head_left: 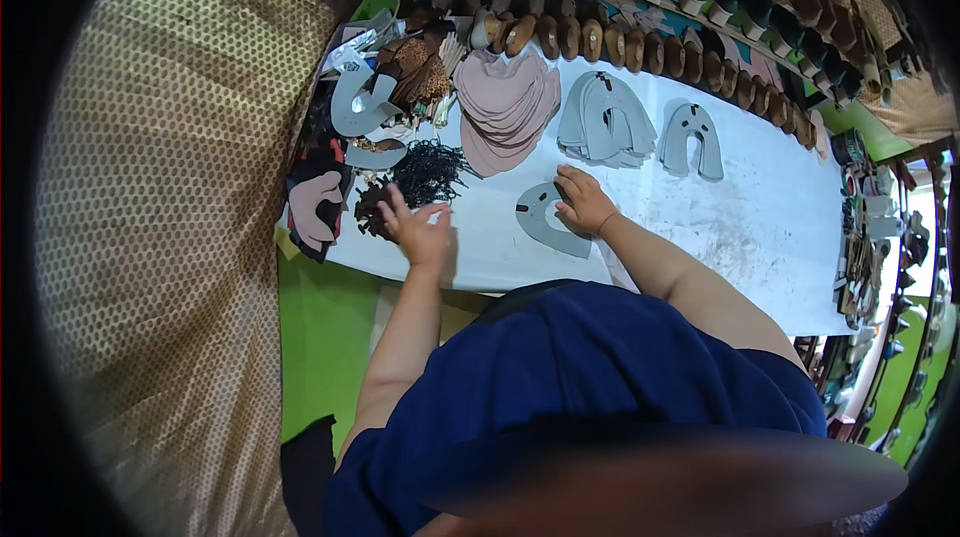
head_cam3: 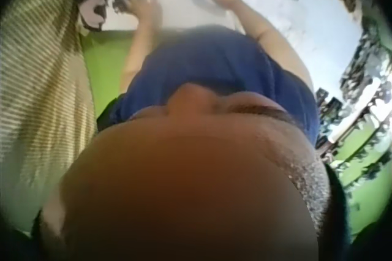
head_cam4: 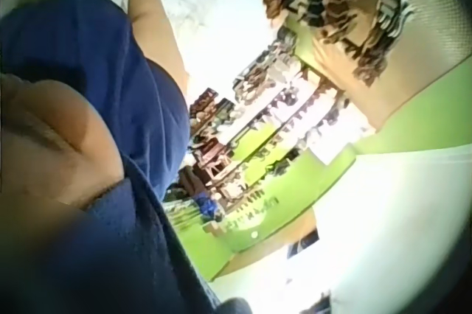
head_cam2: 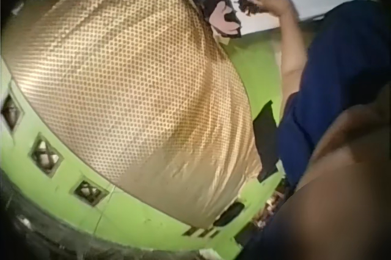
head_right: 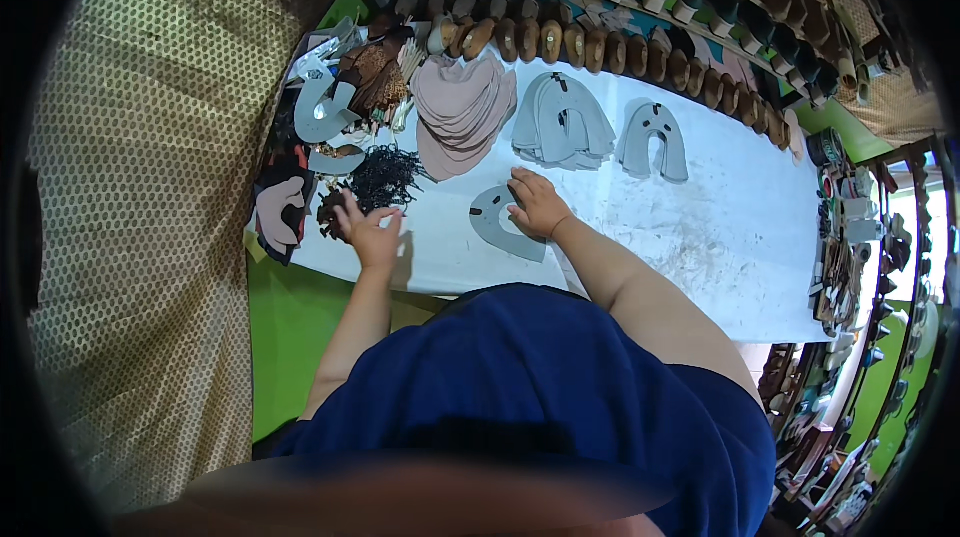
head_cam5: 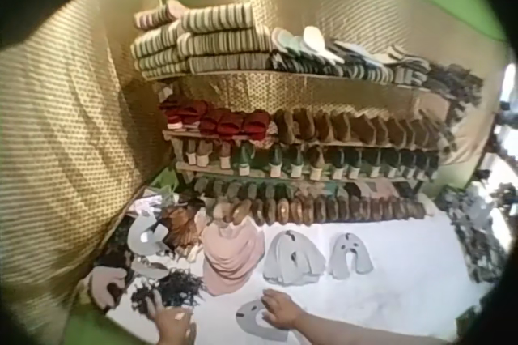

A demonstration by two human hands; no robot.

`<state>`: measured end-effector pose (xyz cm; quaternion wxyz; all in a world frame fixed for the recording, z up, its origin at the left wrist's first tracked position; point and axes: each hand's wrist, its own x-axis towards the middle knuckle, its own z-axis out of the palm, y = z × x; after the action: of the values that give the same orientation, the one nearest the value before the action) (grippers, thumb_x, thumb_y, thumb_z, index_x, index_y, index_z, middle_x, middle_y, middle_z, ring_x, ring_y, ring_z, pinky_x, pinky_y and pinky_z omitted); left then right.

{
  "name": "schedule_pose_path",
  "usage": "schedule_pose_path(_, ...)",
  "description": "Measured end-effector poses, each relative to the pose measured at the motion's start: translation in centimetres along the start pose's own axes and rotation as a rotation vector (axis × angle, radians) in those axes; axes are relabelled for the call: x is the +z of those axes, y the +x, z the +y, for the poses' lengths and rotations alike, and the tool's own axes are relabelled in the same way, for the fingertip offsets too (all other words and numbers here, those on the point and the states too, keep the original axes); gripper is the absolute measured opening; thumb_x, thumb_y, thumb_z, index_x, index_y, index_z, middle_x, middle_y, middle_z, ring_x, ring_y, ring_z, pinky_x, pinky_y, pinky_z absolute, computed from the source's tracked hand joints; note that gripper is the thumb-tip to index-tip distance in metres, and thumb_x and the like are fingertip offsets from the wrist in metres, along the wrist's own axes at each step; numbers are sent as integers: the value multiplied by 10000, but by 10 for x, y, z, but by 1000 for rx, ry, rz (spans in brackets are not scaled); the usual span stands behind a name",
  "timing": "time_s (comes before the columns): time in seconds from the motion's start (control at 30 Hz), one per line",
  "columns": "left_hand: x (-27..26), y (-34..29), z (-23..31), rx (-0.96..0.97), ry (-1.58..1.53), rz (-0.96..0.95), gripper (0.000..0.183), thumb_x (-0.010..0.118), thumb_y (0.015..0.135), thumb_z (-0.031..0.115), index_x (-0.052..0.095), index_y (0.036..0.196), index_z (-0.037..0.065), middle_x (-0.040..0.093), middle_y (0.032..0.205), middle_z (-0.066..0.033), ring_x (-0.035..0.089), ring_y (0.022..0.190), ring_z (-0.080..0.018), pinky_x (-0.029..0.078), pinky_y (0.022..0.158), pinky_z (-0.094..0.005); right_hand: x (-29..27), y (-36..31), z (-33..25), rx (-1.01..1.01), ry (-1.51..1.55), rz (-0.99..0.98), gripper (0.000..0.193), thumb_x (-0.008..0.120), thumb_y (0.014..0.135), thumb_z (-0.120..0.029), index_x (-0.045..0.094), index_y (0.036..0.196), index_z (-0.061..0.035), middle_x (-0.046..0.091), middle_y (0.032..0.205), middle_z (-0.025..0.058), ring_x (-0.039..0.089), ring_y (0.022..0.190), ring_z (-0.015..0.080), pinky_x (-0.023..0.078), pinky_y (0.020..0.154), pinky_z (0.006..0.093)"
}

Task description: Sorting and organizing cut fabric and leather shoe upper components on a manufacturing workbench.

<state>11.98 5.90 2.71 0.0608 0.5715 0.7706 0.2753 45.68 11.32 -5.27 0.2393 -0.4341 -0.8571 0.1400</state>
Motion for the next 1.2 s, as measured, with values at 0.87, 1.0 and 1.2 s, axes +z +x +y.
schedule_pose_path(0.87, 83, -43, 57, 185, -203, -540, 288, 743, 805, 362, 769, 1050, 213, 196, 1605, -250, 71, 1493, -469, 97, 1192, -552, 9, -13, -94, 631, 194, -145, 139, 718, 789, -295, 774, 836, -176, 325, 1575, 155, 178, 1475, 439, 117, 1108, 735)
schedule_pose_path(1.0, 59, -38, 76, 255, 120, -710, 673, 713, 825, 401, 486, 1428, 210, 13, 1644, -206, -31, 1498, -463, 50, 1131, -688, 10, -11, -97, 783, 75, -146, 134, 692, 786, -271, 775, 799, -167, 310, 1583, 155, 137, 1487, 434, 91, 1097, 753)
schedule_pose_path(1.2, 73, -43, 49, 391, 258, -858, 920, 640, 862, 499, 161, 1590, 205, -36, 1658, -156, -82, 1506, -432, -11, 1117, -705, 22, -2, -92, 809, 38, -122, 154, 657, 798, -250, 773, 802, -149, 295, 1589, 159, 124, 1490, 436, 58, 1098, 756)
